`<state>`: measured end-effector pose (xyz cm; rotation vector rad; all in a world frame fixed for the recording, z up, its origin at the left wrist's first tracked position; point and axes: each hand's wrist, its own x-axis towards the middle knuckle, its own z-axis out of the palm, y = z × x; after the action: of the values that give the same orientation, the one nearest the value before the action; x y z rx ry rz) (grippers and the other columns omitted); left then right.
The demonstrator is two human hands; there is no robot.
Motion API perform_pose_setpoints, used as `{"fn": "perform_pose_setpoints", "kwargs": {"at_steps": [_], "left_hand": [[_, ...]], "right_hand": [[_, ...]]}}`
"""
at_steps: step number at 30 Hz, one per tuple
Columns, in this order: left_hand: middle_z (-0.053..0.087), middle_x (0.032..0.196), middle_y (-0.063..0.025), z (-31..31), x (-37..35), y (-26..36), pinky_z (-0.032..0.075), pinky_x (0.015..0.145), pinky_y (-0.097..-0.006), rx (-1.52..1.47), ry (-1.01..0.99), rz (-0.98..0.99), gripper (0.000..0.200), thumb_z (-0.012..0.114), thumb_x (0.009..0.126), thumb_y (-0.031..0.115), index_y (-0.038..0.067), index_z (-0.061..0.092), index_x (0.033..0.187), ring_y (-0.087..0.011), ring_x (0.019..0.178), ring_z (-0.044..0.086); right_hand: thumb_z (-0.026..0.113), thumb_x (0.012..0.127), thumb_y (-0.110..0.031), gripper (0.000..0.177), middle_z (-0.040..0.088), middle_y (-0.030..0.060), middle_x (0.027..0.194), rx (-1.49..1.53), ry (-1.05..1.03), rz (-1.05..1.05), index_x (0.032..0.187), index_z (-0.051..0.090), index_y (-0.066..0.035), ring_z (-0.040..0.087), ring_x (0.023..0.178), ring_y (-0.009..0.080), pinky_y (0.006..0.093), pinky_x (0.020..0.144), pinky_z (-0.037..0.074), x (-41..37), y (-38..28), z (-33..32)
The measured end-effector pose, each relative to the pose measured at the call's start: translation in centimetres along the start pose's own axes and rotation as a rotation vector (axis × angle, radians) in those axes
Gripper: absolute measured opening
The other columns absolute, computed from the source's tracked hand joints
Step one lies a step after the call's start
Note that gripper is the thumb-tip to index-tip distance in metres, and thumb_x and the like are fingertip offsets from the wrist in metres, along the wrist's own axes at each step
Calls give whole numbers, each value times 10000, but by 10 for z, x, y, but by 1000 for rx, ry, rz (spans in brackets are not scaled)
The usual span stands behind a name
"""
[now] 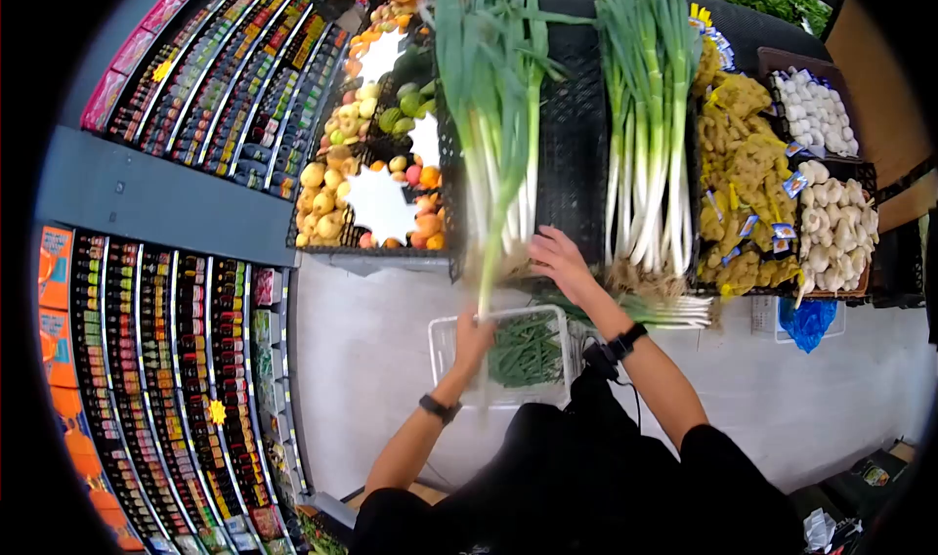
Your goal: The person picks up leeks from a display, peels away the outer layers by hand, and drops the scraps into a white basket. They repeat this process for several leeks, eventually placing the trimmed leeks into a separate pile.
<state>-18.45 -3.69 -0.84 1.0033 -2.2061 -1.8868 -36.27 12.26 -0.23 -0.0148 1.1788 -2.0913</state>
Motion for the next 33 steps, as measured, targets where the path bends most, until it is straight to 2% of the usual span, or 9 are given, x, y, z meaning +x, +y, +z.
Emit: {"fn": "perform_pose_setpoints", "kwargs": {"at_steps": [3, 5, 12, 16, 19, 24, 28, 32, 33], "left_hand": [[520, 714, -4, -58, -78, -34, 419, 468, -246, 22, -36, -103, 248, 537, 796, 28, 41, 593, 1038, -97, 518, 489], [483, 703, 15, -92, -130, -50, 388, 463, -226, 100, -74, -132, 217, 516, 789, 21, 63, 581, 992, -75, 517, 456], [487, 736, 27, -209, -286, -170, 379, 518, -217, -124, -300, -501, 158, 495, 789, 18, 83, 533, 929, -50, 609, 463], [509, 790, 12, -243, -309, -214, 411, 616, -230, -183, -438, -400, 158, 505, 807, 30, 76, 536, 955, -74, 702, 495], [592, 1238, -83, -250, -263, -211, 408, 1045, -352, 79, -528, -71, 593, 768, 773, 63, 35, 496, 1299, -197, 1199, 539], [636, 1097, -112, -224, -219, -91, 475, 915, -341, -150, -521, 369, 614, 828, 728, 174, 1, 532, 1238, -190, 1032, 604], [629, 831, -16, -233, -214, -73, 499, 668, -273, -76, -638, 140, 310, 788, 761, 126, 11, 597, 976, -90, 725, 595], [637, 810, -33, -250, -224, -73, 495, 675, -274, 41, -716, 64, 304, 775, 771, 134, 7, 606, 990, -91, 736, 599], [639, 793, -34, -250, -222, -75, 497, 668, -274, 35, -674, 237, 311, 775, 769, 132, 3, 607, 996, -94, 726, 602]], "right_hand": [[689, 885, -207, 490, 577, 158, 1223, 409, -182, 160, 1303, 488, -48, 627, 1011, 296, 414, 852, 533, 24, 24, 37], [689, 878, -178, 343, 624, 82, 967, 543, 30, 152, 1171, 553, -63, 647, 817, 250, 384, 728, 554, 15, 23, 65], [644, 927, -213, 160, 477, -34, 656, 417, 130, 87, 996, 561, -95, 467, 551, 114, 292, 518, 425, -14, 53, 67], [548, 990, -313, 248, 323, -63, 567, 617, 20, 74, 842, 496, -121, 322, 474, 72, 240, 473, 305, -74, 93, 107], [547, 989, -341, 298, 313, -64, 561, 685, -64, 139, 790, 469, -133, 313, 462, 68, 236, 467, 296, -129, 130, 165], [554, 978, -380, 330, 308, -66, 550, 625, -87, 277, 760, 449, -155, 313, 454, 77, 239, 470, 303, -204, 189, 262], [573, 972, -328, 276, 357, -59, 588, 411, -19, 167, 798, 472, -139, 378, 541, 98, 274, 563, 365, -226, 180, 288], [561, 983, -330, 279, 345, -60, 582, 354, 92, 99, 804, 461, -141, 370, 542, 84, 266, 568, 360, -236, 170, 290], [561, 983, -330, 279, 345, -60, 582, 359, 101, 100, 804, 461, -141, 370, 542, 84, 266, 568, 360, -234, 177, 289]]}}
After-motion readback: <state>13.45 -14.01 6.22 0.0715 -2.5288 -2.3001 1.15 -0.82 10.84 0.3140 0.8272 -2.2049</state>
